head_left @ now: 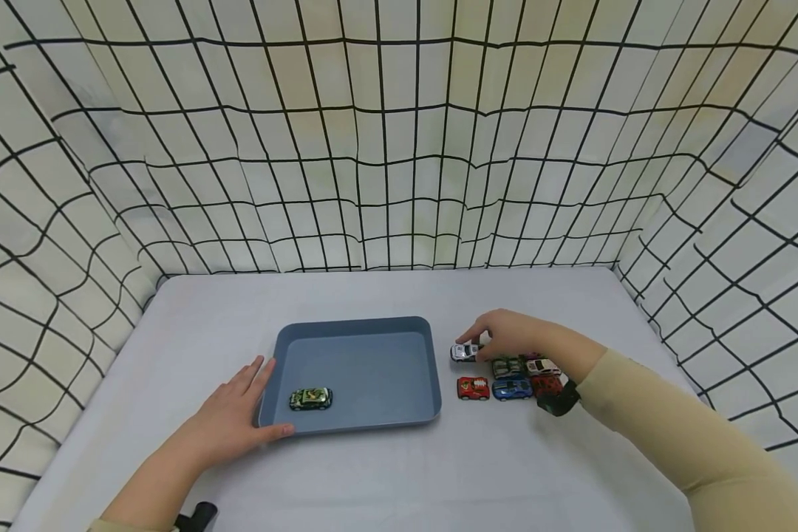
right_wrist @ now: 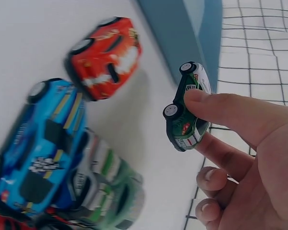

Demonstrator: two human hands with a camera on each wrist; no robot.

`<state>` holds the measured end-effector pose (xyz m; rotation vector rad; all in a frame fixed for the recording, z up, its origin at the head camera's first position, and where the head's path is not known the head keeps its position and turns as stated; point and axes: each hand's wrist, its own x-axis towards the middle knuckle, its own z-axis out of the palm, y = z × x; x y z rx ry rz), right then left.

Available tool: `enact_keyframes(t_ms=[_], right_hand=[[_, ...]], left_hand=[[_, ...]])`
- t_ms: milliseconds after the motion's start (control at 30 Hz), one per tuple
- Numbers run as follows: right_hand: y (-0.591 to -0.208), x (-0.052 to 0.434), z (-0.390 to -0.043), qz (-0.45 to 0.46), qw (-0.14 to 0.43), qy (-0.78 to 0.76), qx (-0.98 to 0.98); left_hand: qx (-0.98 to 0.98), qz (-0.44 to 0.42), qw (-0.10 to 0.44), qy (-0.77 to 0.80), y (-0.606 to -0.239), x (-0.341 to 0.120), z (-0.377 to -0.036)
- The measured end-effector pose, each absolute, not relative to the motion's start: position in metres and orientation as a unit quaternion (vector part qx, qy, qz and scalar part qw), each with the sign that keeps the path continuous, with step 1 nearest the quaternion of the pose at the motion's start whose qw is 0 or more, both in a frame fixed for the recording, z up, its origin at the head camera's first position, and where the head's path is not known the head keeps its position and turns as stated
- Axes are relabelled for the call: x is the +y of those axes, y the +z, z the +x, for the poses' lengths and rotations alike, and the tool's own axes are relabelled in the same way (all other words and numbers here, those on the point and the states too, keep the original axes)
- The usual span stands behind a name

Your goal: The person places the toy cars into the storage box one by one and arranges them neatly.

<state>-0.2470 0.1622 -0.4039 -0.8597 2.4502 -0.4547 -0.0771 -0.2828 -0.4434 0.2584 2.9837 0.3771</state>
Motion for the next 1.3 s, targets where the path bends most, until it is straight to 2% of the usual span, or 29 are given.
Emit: enact_keyframes(t_ms=[633, 1300], right_hand=[[-0.386, 0.141, -0.256, -0.309, 0.261, -0.218, 0.888], [-0.392, 0.056, -0.269, -0.341, 0.259, -0.234, 0.873]], left_hand=[[0.987, 0.087, 0.058, 0.119, -0.446, -0.284, -0.077], [0.988, 0.088, 0.058, 0.115, -0.447, -0.284, -0.079]])
